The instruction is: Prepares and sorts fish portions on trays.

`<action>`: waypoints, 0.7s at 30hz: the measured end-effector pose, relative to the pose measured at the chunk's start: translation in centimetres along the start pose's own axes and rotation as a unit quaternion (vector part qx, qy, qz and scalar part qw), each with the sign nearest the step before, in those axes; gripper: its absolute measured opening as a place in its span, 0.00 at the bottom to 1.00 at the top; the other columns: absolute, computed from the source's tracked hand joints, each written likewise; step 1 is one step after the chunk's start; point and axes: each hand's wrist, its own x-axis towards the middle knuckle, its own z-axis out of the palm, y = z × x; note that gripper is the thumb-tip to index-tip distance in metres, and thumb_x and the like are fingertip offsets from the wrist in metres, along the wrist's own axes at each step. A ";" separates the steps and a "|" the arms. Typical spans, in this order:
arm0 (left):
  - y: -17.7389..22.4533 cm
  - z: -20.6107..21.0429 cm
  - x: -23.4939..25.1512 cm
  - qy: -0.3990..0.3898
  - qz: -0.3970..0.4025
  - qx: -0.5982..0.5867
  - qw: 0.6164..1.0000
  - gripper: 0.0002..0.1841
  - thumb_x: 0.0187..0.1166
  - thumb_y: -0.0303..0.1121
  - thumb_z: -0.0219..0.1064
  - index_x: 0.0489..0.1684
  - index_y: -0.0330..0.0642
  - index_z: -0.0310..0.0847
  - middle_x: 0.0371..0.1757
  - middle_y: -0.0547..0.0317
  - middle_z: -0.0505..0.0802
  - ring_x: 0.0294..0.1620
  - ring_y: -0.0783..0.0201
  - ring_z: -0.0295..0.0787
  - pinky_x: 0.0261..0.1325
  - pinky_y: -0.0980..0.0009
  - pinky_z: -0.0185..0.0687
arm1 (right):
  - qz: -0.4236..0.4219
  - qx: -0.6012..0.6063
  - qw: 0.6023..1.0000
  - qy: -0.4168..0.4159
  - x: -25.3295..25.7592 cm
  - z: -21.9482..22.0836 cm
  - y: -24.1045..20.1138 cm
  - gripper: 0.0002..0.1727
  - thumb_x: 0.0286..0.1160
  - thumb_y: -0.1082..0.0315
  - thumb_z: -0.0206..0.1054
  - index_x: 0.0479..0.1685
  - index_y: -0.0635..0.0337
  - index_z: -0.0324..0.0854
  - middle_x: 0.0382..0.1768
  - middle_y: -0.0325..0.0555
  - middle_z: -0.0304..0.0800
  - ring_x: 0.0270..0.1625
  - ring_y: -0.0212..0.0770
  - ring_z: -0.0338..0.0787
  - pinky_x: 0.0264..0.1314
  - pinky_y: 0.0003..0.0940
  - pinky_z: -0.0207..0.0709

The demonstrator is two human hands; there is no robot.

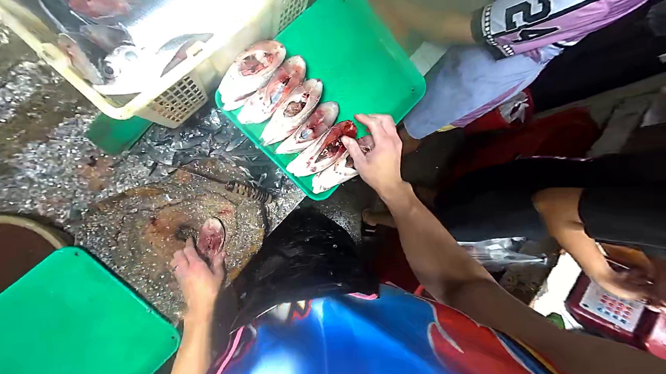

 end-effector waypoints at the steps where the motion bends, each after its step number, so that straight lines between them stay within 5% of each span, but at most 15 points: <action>1: 0.6 0.1 0.4 -0.011 0.002 -0.019 1.000 0.43 0.72 0.44 0.76 0.84 0.30 0.63 0.75 0.17 0.74 0.76 0.20 0.71 0.77 0.30 0.68 | -0.011 0.008 1.000 0.010 0.8 0.0 -0.8 0.25 0.75 0.54 0.75 0.67 0.57 0.86 0.60 0.53 0.87 0.63 0.44 0.88 0.63 0.36 0.86; 4: 1.6 -1.0 1.3 -0.062 -0.043 -0.026 0.997 0.39 0.68 0.37 0.78 0.78 0.25 0.66 0.72 0.20 0.77 0.71 0.25 0.79 0.71 0.32 0.76 | -0.088 0.060 0.994 0.008 0.1 1.2 -5.2 0.20 0.77 0.61 0.72 0.63 0.62 0.87 0.55 0.52 0.90 0.57 0.41 0.90 0.57 0.34 0.86; 6: 1.9 -1.7 2.2 -0.099 -0.076 -0.003 0.992 0.40 0.64 0.44 0.81 0.73 0.27 0.71 0.71 0.25 0.80 0.67 0.30 0.83 0.65 0.32 0.81 | -0.133 0.089 0.984 -0.073 -2.9 2.6 -8.5 0.18 0.79 0.64 0.71 0.63 0.63 0.86 0.56 0.53 0.91 0.61 0.44 0.91 0.65 0.40 0.87; 9: 2.1 -1.4 3.1 -0.119 -0.060 0.055 0.989 0.36 0.66 0.50 0.77 0.66 0.30 0.78 0.68 0.31 0.84 0.62 0.32 0.87 0.57 0.31 0.84 | -0.163 0.148 0.964 -0.151 -7.9 6.5 -10.9 0.14 0.74 0.63 0.74 0.55 0.59 0.91 0.50 0.47 0.93 0.57 0.41 0.92 0.64 0.40 0.88; 15: 3.5 -4.0 1.0 -0.018 0.041 0.000 0.999 0.32 0.64 0.46 0.72 0.61 0.27 0.77 0.49 0.33 0.92 0.47 0.35 0.93 0.48 0.33 0.85 | -0.146 0.286 0.937 -0.139 -10.3 6.8 -11.6 0.13 0.74 0.64 0.74 0.52 0.61 0.91 0.46 0.44 0.94 0.50 0.36 0.93 0.56 0.36 0.92; 18: 8.9 -7.1 1.5 0.060 0.184 -0.074 0.978 0.30 0.59 0.46 0.71 0.49 0.24 0.77 0.34 0.37 0.89 0.33 0.40 0.90 0.35 0.40 0.84 | -0.113 0.301 0.944 -0.071 -8.0 4.4 -9.8 0.15 0.73 0.66 0.74 0.53 0.65 0.89 0.46 0.48 0.94 0.48 0.37 0.94 0.54 0.35 0.92; 21: 18.2 -11.1 4.6 0.000 0.245 -0.109 0.963 0.30 0.57 0.42 0.75 0.54 0.29 0.77 0.35 0.40 0.90 0.35 0.42 0.91 0.37 0.40 0.85 | -0.068 0.257 0.964 0.000 -5.0 1.4 -6.9 0.17 0.76 0.67 0.71 0.60 0.67 0.85 0.48 0.49 0.94 0.45 0.36 0.93 0.46 0.34 0.91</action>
